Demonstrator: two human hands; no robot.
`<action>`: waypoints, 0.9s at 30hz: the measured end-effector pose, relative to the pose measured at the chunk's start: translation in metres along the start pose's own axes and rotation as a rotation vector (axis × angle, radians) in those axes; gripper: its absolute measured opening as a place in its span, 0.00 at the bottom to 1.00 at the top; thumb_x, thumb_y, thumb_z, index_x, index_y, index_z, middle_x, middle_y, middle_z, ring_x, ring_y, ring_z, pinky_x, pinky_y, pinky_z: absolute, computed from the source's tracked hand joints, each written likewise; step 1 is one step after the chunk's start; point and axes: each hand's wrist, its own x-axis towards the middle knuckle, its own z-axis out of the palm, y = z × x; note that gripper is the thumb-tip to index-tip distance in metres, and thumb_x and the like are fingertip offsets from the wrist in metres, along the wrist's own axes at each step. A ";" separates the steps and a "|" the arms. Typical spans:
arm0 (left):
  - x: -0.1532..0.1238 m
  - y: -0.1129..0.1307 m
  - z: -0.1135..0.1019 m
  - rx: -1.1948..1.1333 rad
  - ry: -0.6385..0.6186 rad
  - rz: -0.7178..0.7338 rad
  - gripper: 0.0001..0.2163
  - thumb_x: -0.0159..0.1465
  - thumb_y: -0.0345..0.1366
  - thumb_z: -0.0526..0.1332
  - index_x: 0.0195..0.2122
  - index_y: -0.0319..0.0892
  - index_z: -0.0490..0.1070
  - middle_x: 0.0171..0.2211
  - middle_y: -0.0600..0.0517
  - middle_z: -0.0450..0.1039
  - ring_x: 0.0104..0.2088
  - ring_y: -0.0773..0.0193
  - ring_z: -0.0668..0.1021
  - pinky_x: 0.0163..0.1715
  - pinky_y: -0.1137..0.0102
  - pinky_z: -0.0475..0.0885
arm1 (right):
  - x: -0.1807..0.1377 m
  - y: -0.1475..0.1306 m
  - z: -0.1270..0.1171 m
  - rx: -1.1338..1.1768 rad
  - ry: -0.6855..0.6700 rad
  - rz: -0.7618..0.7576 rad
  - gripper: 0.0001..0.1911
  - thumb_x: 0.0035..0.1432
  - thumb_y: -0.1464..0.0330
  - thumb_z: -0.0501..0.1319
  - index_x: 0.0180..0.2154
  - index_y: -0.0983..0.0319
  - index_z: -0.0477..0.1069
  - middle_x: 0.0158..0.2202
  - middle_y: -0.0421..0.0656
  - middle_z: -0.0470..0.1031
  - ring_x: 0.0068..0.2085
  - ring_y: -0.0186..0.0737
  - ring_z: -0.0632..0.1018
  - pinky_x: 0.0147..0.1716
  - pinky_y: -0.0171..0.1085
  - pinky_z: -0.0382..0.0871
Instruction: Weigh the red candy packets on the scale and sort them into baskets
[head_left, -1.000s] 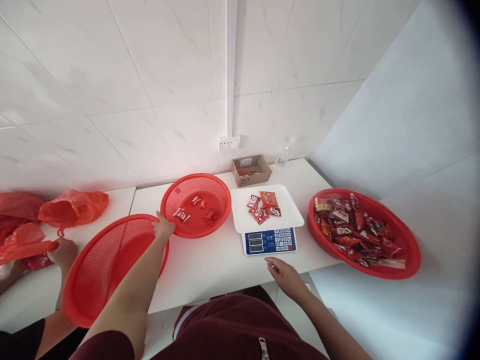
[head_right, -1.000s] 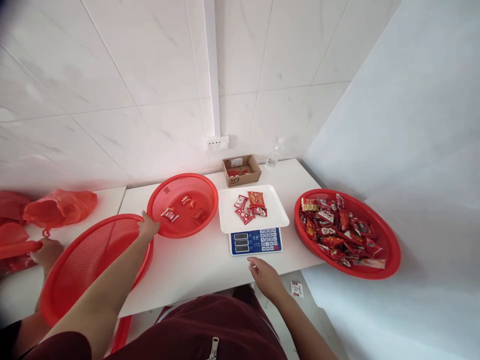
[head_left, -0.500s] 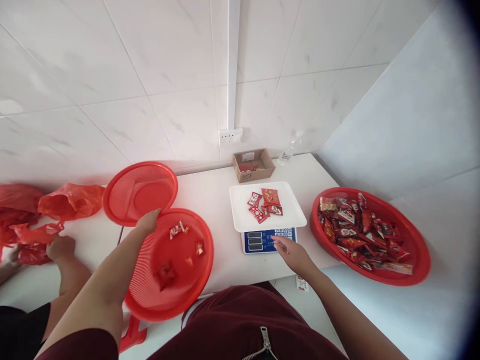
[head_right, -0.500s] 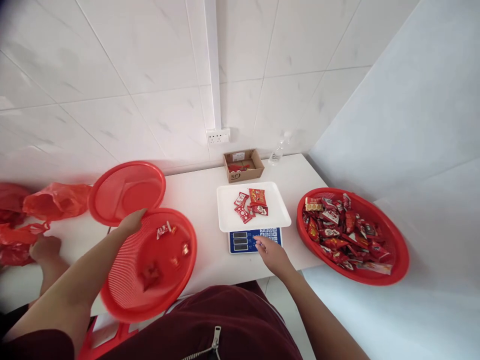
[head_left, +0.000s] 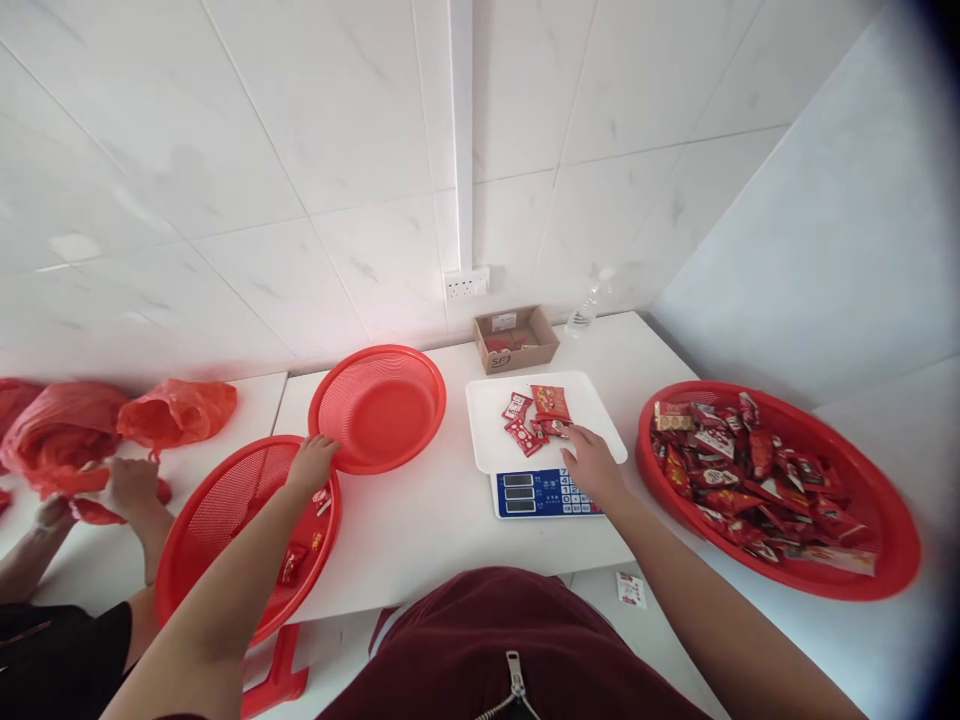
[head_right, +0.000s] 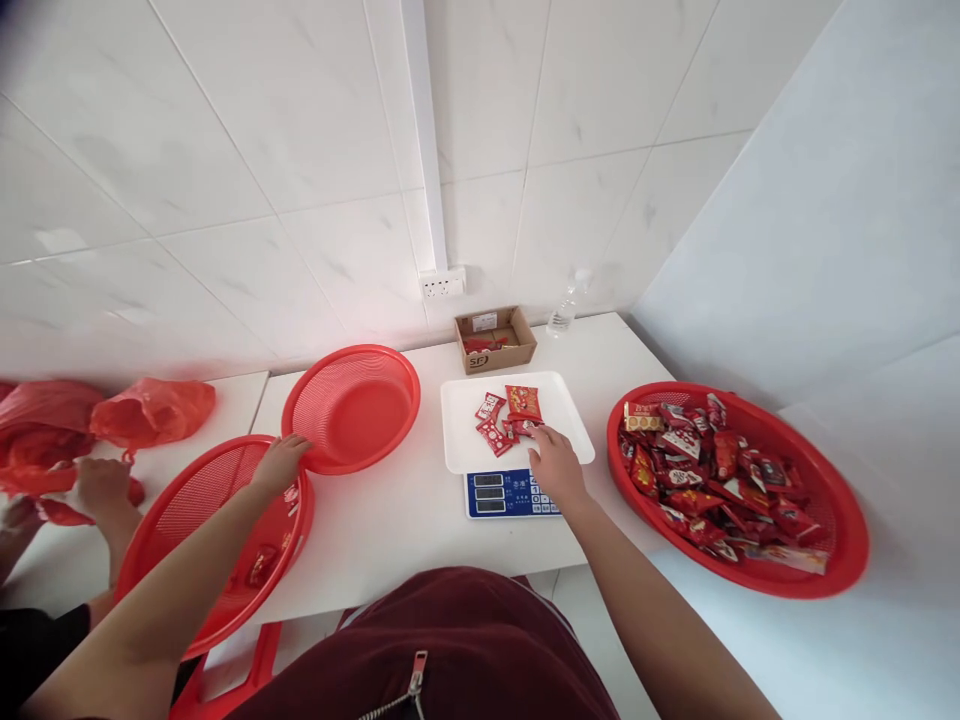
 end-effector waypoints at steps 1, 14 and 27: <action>-0.001 0.010 0.000 -0.020 -0.003 0.006 0.28 0.53 0.15 0.45 0.52 0.38 0.69 0.53 0.43 0.69 0.59 0.55 0.66 0.61 0.56 0.53 | 0.006 -0.001 0.001 -0.033 -0.013 -0.004 0.21 0.57 0.72 0.52 0.52 0.63 0.68 0.54 0.51 0.69 0.55 0.48 0.68 0.54 0.45 0.62; -0.017 0.158 0.034 -0.276 -0.055 0.035 0.32 0.55 0.20 0.47 0.63 0.39 0.54 0.60 0.43 0.62 0.60 0.58 0.65 0.62 0.57 0.50 | 0.015 -0.005 0.007 -0.261 -0.059 0.104 0.16 0.62 0.65 0.51 0.48 0.62 0.69 0.46 0.52 0.72 0.46 0.49 0.71 0.40 0.43 0.62; -0.064 0.156 0.045 -0.400 -0.042 0.107 0.32 0.52 0.16 0.45 0.57 0.46 0.65 0.54 0.48 0.71 0.54 0.61 0.71 0.62 0.53 0.50 | 0.022 -0.026 -0.006 0.151 0.048 0.239 0.19 0.62 0.64 0.45 0.39 0.63 0.73 0.39 0.52 0.77 0.40 0.47 0.75 0.39 0.42 0.66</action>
